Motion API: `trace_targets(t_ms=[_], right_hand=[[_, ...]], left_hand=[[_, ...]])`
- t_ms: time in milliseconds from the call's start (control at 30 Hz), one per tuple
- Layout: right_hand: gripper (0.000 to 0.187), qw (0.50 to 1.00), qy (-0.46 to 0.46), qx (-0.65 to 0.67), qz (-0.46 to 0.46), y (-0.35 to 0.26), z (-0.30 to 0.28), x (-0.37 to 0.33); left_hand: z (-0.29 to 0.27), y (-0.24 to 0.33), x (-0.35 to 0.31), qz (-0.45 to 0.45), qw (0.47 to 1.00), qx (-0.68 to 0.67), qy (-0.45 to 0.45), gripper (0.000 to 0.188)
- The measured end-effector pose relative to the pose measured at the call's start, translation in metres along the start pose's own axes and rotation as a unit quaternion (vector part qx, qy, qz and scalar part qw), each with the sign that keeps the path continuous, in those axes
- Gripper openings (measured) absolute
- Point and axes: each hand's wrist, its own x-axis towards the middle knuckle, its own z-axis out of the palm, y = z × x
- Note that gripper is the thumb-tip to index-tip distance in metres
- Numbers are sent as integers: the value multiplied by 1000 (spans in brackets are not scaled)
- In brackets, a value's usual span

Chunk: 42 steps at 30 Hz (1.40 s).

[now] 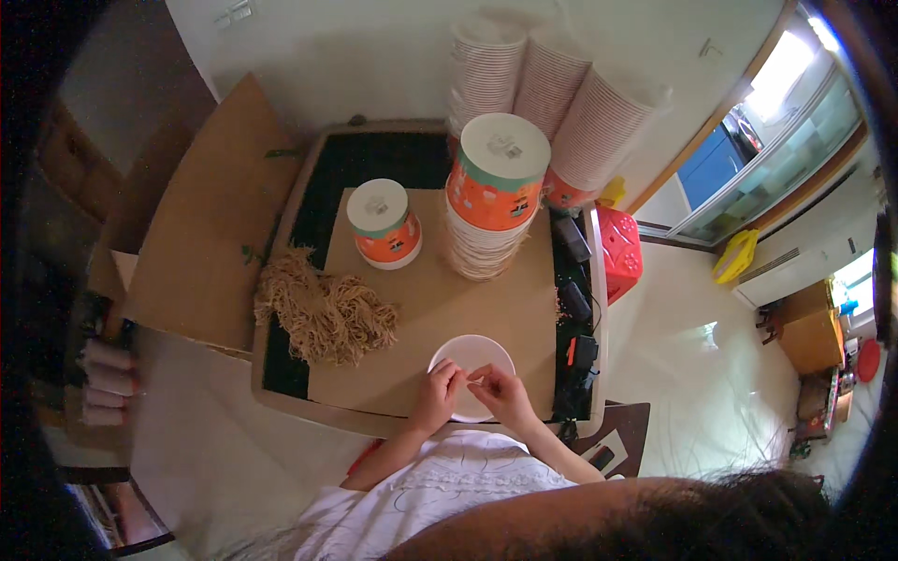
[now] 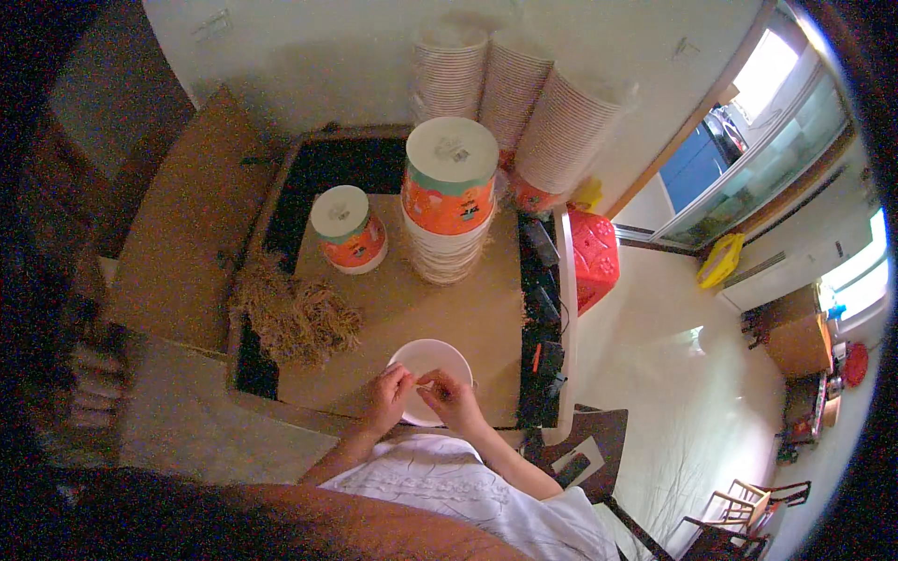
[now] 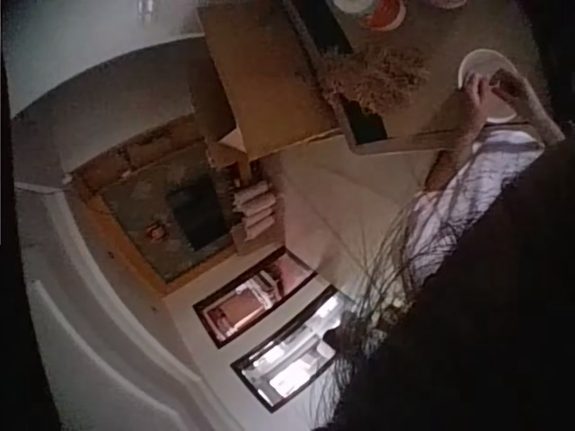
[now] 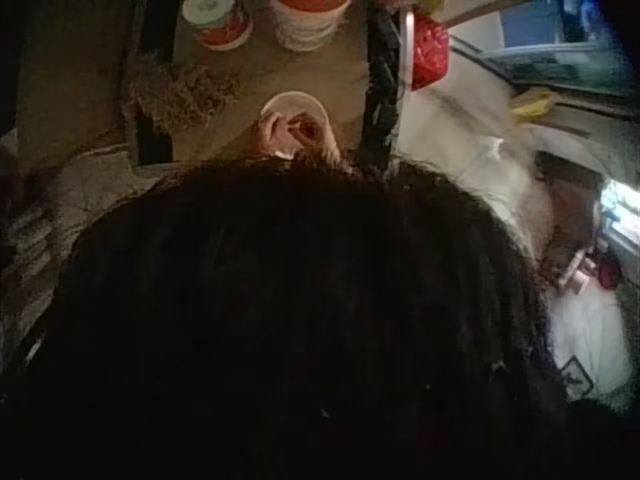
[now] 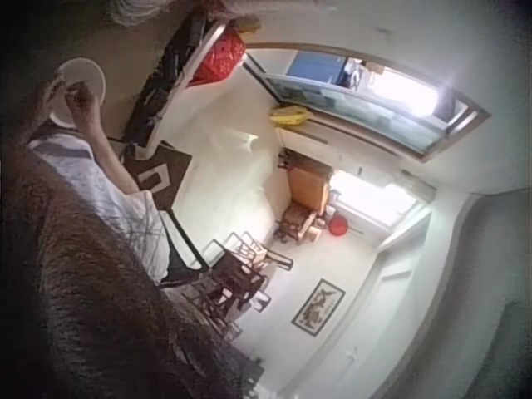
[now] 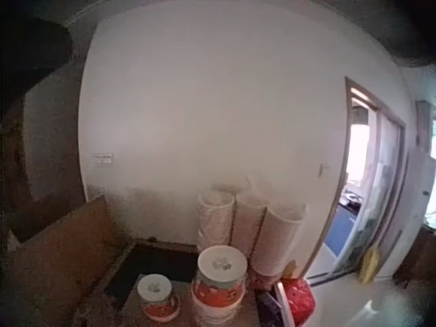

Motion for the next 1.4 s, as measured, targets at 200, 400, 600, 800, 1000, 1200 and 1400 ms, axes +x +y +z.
trace_targets(t_ms=[200, 400, 600, 800, 1000, 1200, 1400], right_hand=[[6, 1000, 19, 1, -24, 2, 1, 1], [4, 992, 78, -72, -72, 3, 7, 3], [5, 987, 126, -70, -66, 35, 16, 21], [14, 950, 167, 230, 127, 93, 27, 50], [15, 942, 145, 266, 145, 102, 36, 56], [16, 929, 134, 302, 166, 102, 39, 55], [16, 939, 132, 261, 179, 112, 38, 56]], left_hand=[[1, -2, -1, -64, 996, -50, -34, 21], [6, -1, 0, -142, 986, -76, -32, 22], [5, -31, 17, -135, 991, 25, 2, 16], [0, -71, 41, 24, 977, 207, -37, 22], [5, -66, 26, -93, 972, 191, -103, 23], [2, -83, 24, -98, 985, 121, -80, 22], [-1, -96, 28, -117, 985, 50, -114, 22]])
